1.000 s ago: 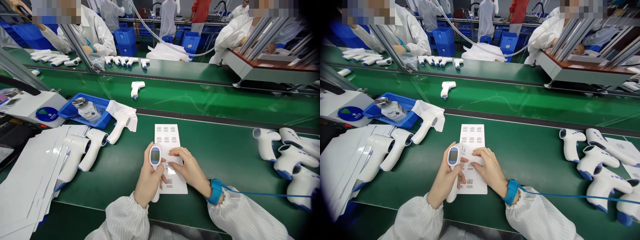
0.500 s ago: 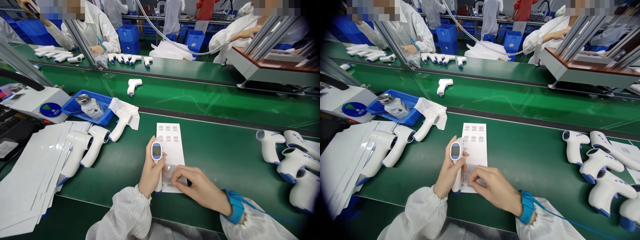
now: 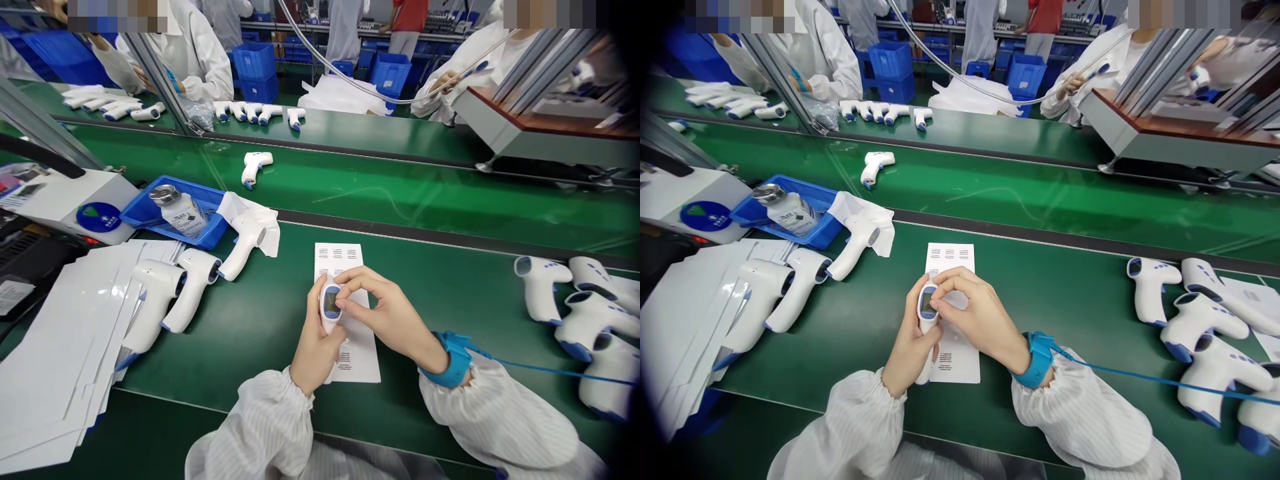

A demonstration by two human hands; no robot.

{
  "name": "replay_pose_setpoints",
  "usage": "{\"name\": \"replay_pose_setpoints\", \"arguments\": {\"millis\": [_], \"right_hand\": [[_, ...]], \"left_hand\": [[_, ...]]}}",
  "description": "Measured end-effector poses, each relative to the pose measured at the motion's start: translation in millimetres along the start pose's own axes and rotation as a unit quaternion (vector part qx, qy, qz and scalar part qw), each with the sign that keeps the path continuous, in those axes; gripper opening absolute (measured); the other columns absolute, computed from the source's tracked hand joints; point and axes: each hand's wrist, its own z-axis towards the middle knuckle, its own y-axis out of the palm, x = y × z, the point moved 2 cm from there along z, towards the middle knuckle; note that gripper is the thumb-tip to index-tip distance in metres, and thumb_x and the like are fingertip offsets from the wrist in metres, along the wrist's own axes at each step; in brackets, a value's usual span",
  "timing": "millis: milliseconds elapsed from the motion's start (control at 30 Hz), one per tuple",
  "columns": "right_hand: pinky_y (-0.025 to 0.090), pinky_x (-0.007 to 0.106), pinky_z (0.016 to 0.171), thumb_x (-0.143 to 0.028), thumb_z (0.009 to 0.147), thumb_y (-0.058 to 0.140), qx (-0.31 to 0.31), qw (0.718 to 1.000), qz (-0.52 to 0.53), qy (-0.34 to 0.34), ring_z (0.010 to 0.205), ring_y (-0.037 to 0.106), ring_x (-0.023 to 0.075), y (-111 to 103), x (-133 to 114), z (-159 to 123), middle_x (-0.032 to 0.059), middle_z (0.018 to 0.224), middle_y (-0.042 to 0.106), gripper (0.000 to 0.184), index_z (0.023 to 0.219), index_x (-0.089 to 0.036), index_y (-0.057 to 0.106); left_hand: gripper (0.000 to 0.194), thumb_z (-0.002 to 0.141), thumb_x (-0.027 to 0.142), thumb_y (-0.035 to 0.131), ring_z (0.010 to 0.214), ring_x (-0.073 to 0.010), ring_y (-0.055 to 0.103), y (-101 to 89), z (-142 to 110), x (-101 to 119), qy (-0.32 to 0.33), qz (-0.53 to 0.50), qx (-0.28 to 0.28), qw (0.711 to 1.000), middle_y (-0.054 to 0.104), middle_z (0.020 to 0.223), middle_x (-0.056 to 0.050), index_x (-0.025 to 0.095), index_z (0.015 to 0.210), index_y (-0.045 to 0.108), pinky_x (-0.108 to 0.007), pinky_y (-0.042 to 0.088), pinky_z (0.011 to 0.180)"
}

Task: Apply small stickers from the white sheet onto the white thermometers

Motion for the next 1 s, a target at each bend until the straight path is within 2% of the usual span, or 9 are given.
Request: {"name": "replay_pose_setpoints", "arguments": {"millis": [133,400,533,767,867,1000], "right_hand": [[0.049,0.035,0.093,-0.020,0.083,0.063,0.007,1.000,0.007,0.005,0.102,0.064,0.0192,1.7,-2.4,6.3,0.0022,0.106,0.068,0.006,0.078,-0.023,0.064],[0.050,0.034,0.090,-0.019,0.080,0.064,0.006,1.000,-0.012,0.006,0.097,0.066,0.0186,-1.4,-8.2,12.2,0.0010,0.100,0.071,0.007,0.074,-0.023,0.064],[0.050,0.032,0.088,-0.017,0.079,0.063,-0.011,1.000,-0.020,0.012,0.094,0.066,0.0177,-4.3,-9.7,16.3,0.0001,0.098,0.071,0.008,0.073,-0.022,0.065],[0.050,0.033,0.085,-0.015,0.078,0.063,-0.042,0.999,-0.021,0.014,0.092,0.066,0.0179,-6.5,-14.0,20.2,0.0001,0.097,0.071,0.010,0.073,-0.023,0.066],[0.049,0.033,0.086,-0.014,0.078,0.063,-0.042,0.999,-0.019,0.015,0.092,0.066,0.0178,-6.4,-15.2,21.0,0.0001,0.097,0.071,0.011,0.072,-0.023,0.066],[0.049,0.032,0.087,-0.013,0.079,0.063,-0.045,0.999,-0.014,0.013,0.093,0.066,0.0170,-5.7,-14.5,20.9,-0.0008,0.098,0.071,0.012,0.073,-0.023,0.065]], "left_hand": [[0.082,0.076,0.007,0.054,0.113,-0.0257,0.059,0.8,-0.6,3.3,-0.017,-0.017,-0.008,1.000,0.039,0.150,-0.003,0.036,0.147,0.025,-0.032,0.056,0.076],[0.077,0.078,0.012,0.056,0.119,-0.0295,0.055,-3.0,-0.5,2.3,0.021,0.002,-0.016,1.000,0.048,0.141,-0.006,0.033,0.147,0.028,-0.037,0.055,0.082],[0.077,0.079,0.011,0.055,0.125,-0.0299,0.051,-3.3,-0.6,-0.1,0.029,0.001,-0.022,0.999,0.043,0.147,-0.005,0.035,0.147,0.026,-0.040,0.053,0.090],[0.075,0.083,0.008,0.049,0.134,-0.0275,0.043,-3.1,0.2,-2.3,0.037,-0.023,-0.060,0.997,0.024,0.158,-0.002,0.036,0.147,0.020,-0.041,0.046,0.101],[0.074,0.084,0.010,0.049,0.136,-0.0295,0.040,-4.4,0.7,-3.2,0.048,-0.024,-0.064,0.997,0.029,0.156,-0.003,0.033,0.147,0.020,-0.044,0.043,0.104],[0.070,0.087,0.022,0.051,0.135,-0.0340,0.039,-7.3,0.4,-2.4,0.073,-0.007,-0.063,0.995,0.039,0.149,-0.007,0.029,0.150,0.022,-0.047,0.045,0.102]]}}
